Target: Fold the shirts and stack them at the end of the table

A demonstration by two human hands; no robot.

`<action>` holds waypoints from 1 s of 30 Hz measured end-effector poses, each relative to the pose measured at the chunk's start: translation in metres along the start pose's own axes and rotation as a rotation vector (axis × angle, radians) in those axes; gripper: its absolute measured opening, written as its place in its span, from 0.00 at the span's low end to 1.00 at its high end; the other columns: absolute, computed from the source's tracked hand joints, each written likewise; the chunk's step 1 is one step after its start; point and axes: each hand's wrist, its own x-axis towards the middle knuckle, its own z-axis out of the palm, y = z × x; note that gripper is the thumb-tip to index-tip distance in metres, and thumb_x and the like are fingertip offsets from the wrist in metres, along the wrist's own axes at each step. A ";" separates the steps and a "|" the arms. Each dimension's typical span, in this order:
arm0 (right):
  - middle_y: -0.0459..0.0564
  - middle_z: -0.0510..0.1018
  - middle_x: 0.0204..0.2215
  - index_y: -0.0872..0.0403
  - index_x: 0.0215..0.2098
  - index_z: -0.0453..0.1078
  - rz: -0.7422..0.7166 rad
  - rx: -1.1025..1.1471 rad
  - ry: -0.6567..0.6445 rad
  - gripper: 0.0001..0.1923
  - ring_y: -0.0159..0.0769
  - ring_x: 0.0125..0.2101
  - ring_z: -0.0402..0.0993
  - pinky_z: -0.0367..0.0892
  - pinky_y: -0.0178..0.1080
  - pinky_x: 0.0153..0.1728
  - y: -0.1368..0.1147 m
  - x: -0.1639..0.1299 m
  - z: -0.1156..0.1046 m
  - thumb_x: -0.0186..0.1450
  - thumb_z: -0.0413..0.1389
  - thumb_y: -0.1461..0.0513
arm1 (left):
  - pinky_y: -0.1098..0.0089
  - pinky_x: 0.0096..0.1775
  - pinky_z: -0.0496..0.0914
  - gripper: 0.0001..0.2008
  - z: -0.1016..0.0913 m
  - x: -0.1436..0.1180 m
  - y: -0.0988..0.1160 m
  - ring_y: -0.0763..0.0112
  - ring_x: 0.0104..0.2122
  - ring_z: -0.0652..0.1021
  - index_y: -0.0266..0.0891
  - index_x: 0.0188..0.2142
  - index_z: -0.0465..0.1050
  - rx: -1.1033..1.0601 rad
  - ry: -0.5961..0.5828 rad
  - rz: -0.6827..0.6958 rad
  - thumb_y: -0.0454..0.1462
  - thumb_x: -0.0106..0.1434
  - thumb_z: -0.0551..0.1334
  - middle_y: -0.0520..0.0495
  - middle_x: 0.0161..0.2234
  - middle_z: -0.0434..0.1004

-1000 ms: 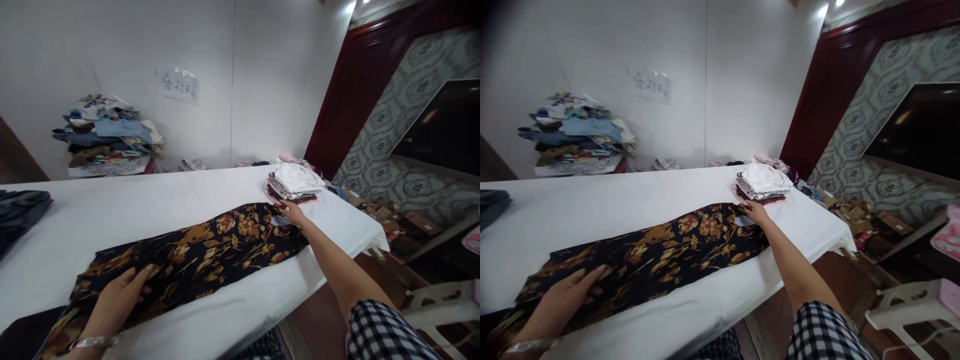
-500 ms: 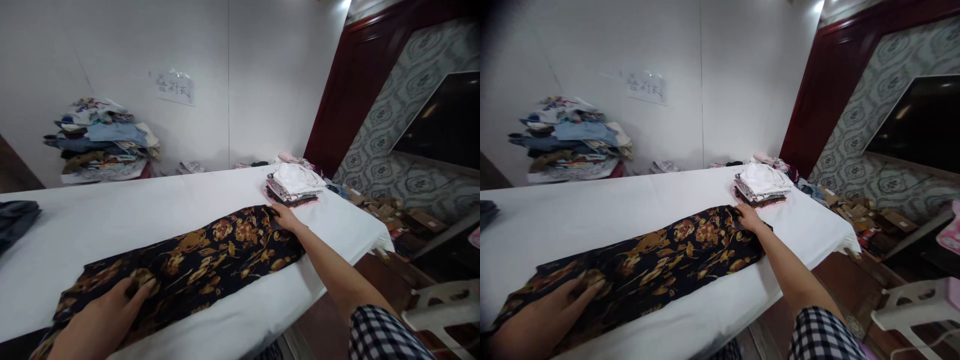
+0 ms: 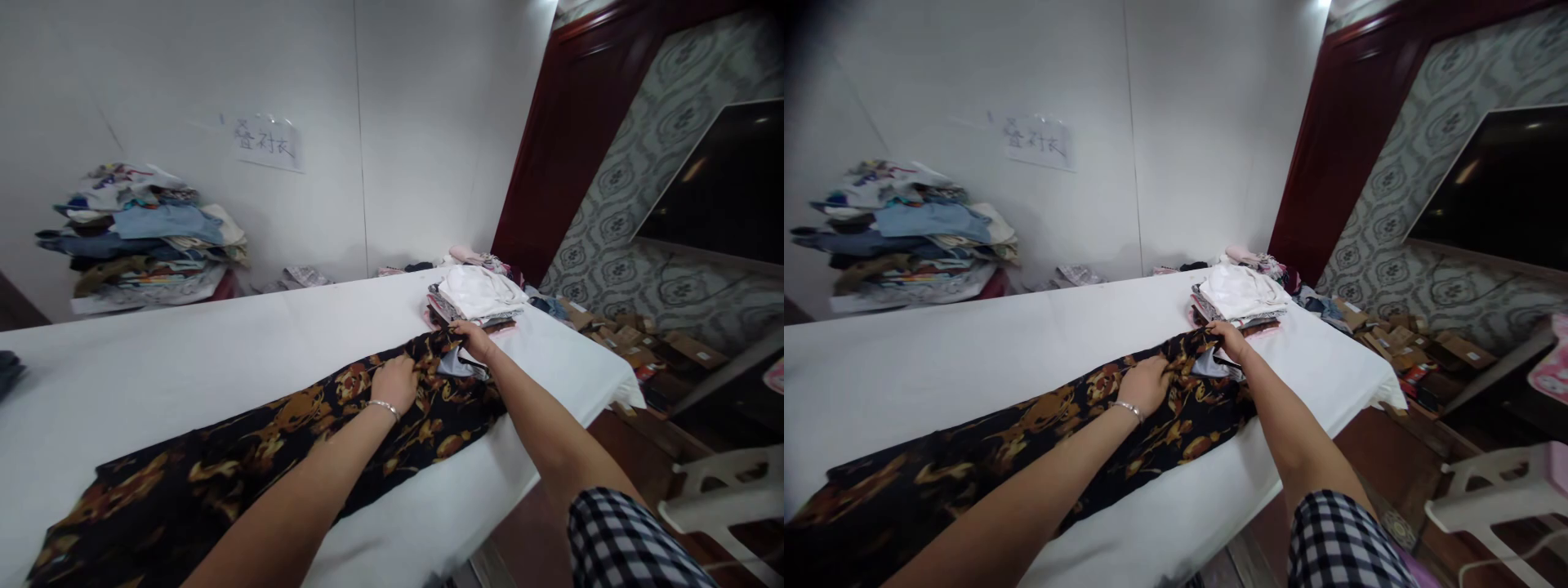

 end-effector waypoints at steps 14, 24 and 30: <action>0.50 0.76 0.39 0.52 0.39 0.72 -0.235 -0.563 0.237 0.12 0.41 0.44 0.69 0.61 0.43 0.48 -0.010 -0.018 0.024 0.61 0.52 0.56 | 0.70 0.31 0.64 0.15 0.017 0.037 -0.044 0.68 0.29 0.74 0.39 0.27 0.70 -0.230 0.041 -0.322 0.38 0.63 0.48 0.47 0.29 0.77; 0.53 0.77 0.37 0.53 0.38 0.70 -0.141 -1.172 0.207 0.10 0.39 0.38 0.72 0.60 0.36 0.36 -0.009 -0.028 0.054 0.66 0.48 0.59 | 0.66 0.43 0.66 0.13 0.014 0.020 -0.031 0.64 0.40 0.75 0.39 0.38 0.73 -0.248 0.051 -0.163 0.39 0.64 0.51 0.43 0.39 0.78; 0.49 0.78 0.34 0.52 0.36 0.71 -0.103 -0.962 0.214 0.11 0.35 0.36 0.72 0.61 0.33 0.35 -0.003 -0.018 0.024 0.65 0.49 0.58 | 0.48 0.56 0.55 0.14 0.025 -0.009 -0.013 0.56 0.54 0.68 0.44 0.45 0.72 0.044 -0.106 0.333 0.45 0.61 0.57 0.43 0.50 0.73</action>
